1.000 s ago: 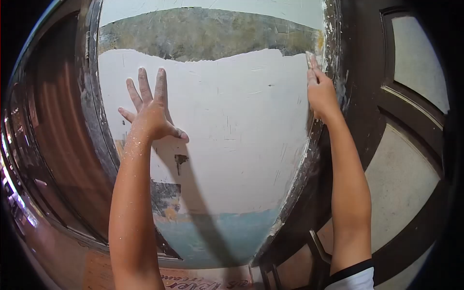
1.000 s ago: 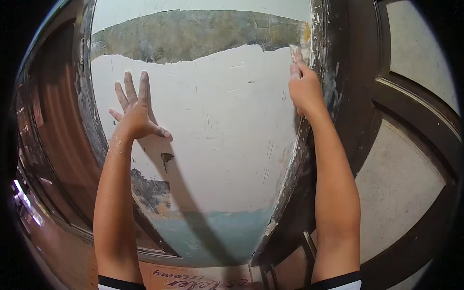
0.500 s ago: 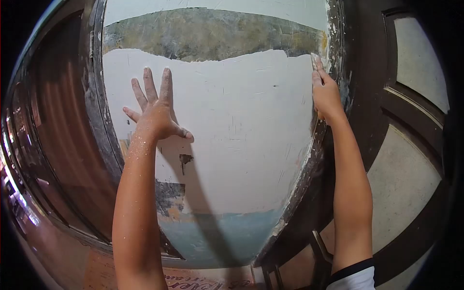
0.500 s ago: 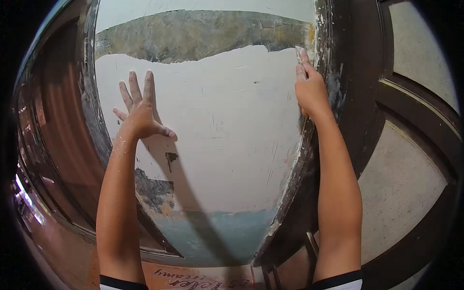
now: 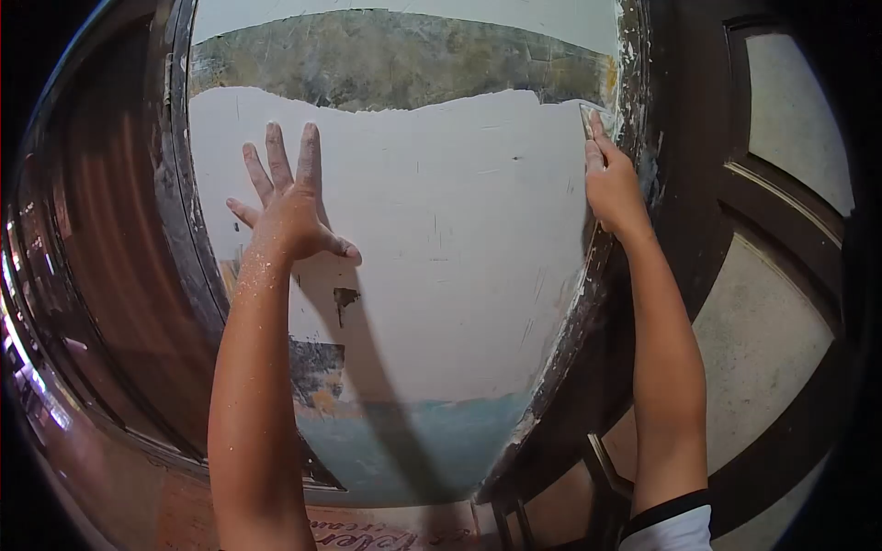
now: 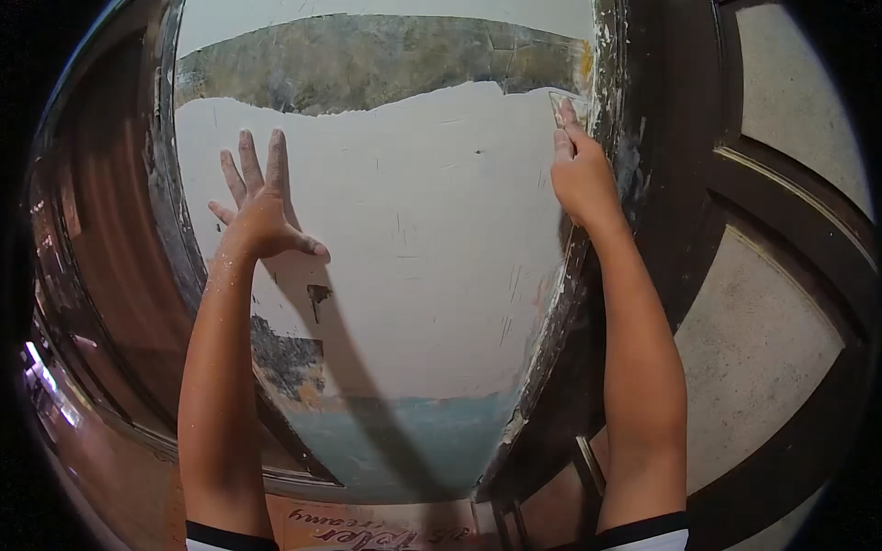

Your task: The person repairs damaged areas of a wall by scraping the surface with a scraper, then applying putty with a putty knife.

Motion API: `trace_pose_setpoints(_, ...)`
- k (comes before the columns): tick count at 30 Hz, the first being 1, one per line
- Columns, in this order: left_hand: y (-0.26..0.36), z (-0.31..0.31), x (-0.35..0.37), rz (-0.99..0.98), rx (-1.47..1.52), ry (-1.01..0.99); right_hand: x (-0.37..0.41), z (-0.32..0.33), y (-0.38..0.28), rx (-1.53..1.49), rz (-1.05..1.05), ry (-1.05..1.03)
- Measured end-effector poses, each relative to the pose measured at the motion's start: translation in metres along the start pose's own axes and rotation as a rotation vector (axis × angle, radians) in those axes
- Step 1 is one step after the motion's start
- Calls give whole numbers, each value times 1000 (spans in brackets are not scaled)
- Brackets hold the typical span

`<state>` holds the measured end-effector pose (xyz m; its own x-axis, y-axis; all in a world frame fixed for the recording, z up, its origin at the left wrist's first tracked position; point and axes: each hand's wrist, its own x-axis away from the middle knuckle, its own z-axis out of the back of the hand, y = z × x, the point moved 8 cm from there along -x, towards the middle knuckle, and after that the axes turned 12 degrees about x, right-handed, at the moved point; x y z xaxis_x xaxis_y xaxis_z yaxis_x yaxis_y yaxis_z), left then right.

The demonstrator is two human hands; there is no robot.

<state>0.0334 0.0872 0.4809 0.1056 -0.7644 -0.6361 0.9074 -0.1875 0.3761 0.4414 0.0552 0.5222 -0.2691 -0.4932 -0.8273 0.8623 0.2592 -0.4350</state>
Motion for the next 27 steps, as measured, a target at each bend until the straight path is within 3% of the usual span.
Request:
trace_pose_setpoints(3,0,2,-1,2,-11,5,-3,4,-6,60,46,39)
trace_pose_setpoints(6,-1,-1,-2,-9,10,-15,0,6,-3,103,-78,-32)
trace_pose_setpoints(7,-1,-1,-2,-14,9,-9,3,8,-8,102,0,25)
trace_pose_setpoints(14,2,1,-1,7,-18,-46,10,15,-16,251,-13,18)
trace_pose_setpoints(27,1,0,-2,13,-5,-28,6,11,-11,236,-23,4)
